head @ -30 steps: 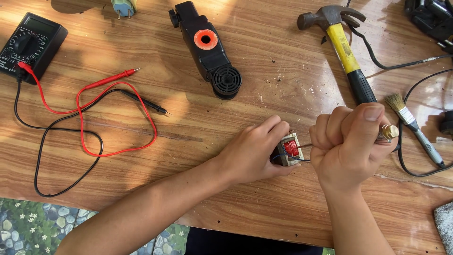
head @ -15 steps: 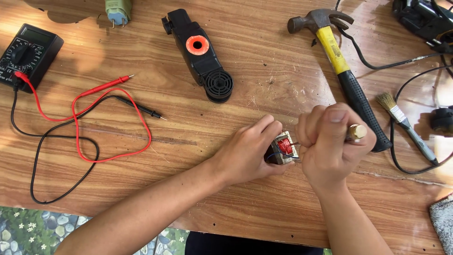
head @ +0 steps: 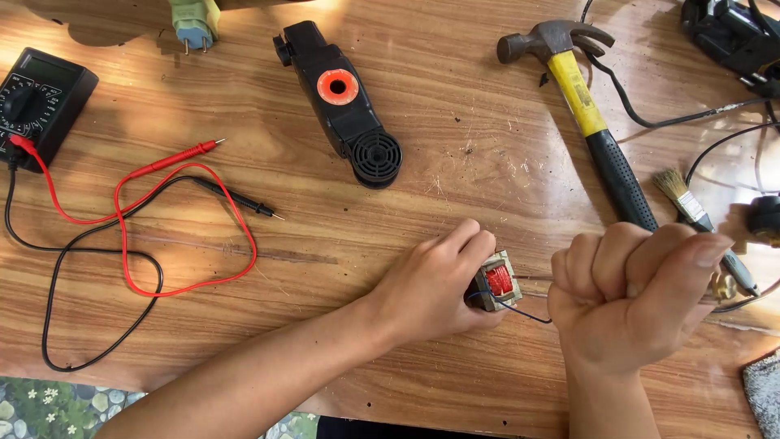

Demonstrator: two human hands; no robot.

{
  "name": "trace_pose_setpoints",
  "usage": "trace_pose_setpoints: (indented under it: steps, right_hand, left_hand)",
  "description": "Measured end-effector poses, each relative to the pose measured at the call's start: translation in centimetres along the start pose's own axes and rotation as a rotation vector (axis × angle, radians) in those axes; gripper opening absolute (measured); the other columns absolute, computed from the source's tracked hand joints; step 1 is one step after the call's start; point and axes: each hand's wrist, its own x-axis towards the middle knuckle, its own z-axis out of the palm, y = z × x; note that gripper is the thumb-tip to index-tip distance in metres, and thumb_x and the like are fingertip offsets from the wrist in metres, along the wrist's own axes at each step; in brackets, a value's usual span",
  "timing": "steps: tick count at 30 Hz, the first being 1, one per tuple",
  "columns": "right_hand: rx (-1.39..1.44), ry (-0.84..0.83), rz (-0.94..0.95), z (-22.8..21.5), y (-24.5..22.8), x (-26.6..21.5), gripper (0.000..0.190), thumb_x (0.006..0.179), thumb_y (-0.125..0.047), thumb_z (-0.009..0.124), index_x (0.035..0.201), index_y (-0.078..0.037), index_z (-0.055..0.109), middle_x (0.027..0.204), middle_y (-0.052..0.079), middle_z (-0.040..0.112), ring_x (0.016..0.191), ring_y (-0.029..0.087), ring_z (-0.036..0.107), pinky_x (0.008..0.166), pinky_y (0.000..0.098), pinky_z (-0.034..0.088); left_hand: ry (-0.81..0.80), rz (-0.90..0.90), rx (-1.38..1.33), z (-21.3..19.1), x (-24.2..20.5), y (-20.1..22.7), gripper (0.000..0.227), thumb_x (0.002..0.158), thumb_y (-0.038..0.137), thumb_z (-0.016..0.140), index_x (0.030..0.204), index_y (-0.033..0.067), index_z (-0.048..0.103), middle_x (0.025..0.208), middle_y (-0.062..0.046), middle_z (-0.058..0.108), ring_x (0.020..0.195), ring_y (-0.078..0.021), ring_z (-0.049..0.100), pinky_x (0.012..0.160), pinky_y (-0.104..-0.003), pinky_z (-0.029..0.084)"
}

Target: Repairing a small transformer part using a screwdriver on a wooden table.

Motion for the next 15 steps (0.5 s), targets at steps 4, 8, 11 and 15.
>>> trace_pose_setpoints:
  steps: [4, 8, 11, 15]
  right_hand:
    - [-0.055, -0.039, -0.097, 0.1, 1.2, -0.9, 0.053, 0.106, -0.049, 0.041, 0.068, -0.017, 0.023, 0.054, 0.0, 0.013, 0.042, 0.01, 0.011, 0.039, 0.0263, 0.013]
    - [-0.041, -0.057, -0.078, 0.3, 1.7, -1.2, 0.054, 0.105, -0.049, 0.043, 0.068, -0.016, 0.022, 0.054, 0.001, 0.014, 0.044, 0.011, 0.013, 0.043, 0.0272, 0.012]
    - [-0.103, -0.079, -0.314, 1.1, 1.9, -1.6, 0.055, 0.107, -0.033, 0.041, 0.064, -0.009, 0.017, 0.054, 0.004, 0.01, 0.043, 0.013, 0.015, 0.042, 0.029, 0.015]
    - [-0.305, -0.219, -0.469, 0.8, 1.9, -2.3, 0.056, 0.104, -0.031, 0.038, 0.058, -0.003, 0.021, 0.051, 0.01, 0.02, 0.043, 0.018, 0.02, 0.045, 0.0326, 0.019]
  left_hand:
    - [-0.001, 0.017, -0.002, 0.1, 0.0, 0.0, 0.062, 0.069, 0.031, 0.094, 0.098, 0.0074, 0.045, 0.097, -0.012, 0.05, 0.067, -0.0417, 0.064, 0.048, -0.055, 0.048]
    - [-0.048, -0.019, 0.032, 0.1, 0.0, 0.0, 0.069, 0.067, 0.035, 0.098, 0.1, 0.0084, 0.044, 0.101, -0.011, 0.051, 0.07, -0.0418, 0.067, 0.051, -0.057, 0.052]
    - [-0.034, -0.026, 0.039, 0.5, 0.0, -0.2, 0.067, 0.066, 0.036, 0.095, 0.101, 0.0106, 0.044, 0.103, -0.012, 0.053, 0.076, -0.046, 0.066, 0.054, -0.059, 0.048]
    - [0.055, 0.021, 0.0, 1.1, -0.1, -0.2, 0.062, 0.07, 0.039, 0.089, 0.1, 0.0083, 0.045, 0.099, -0.013, 0.053, 0.078, -0.0427, 0.063, 0.054, -0.056, 0.047]
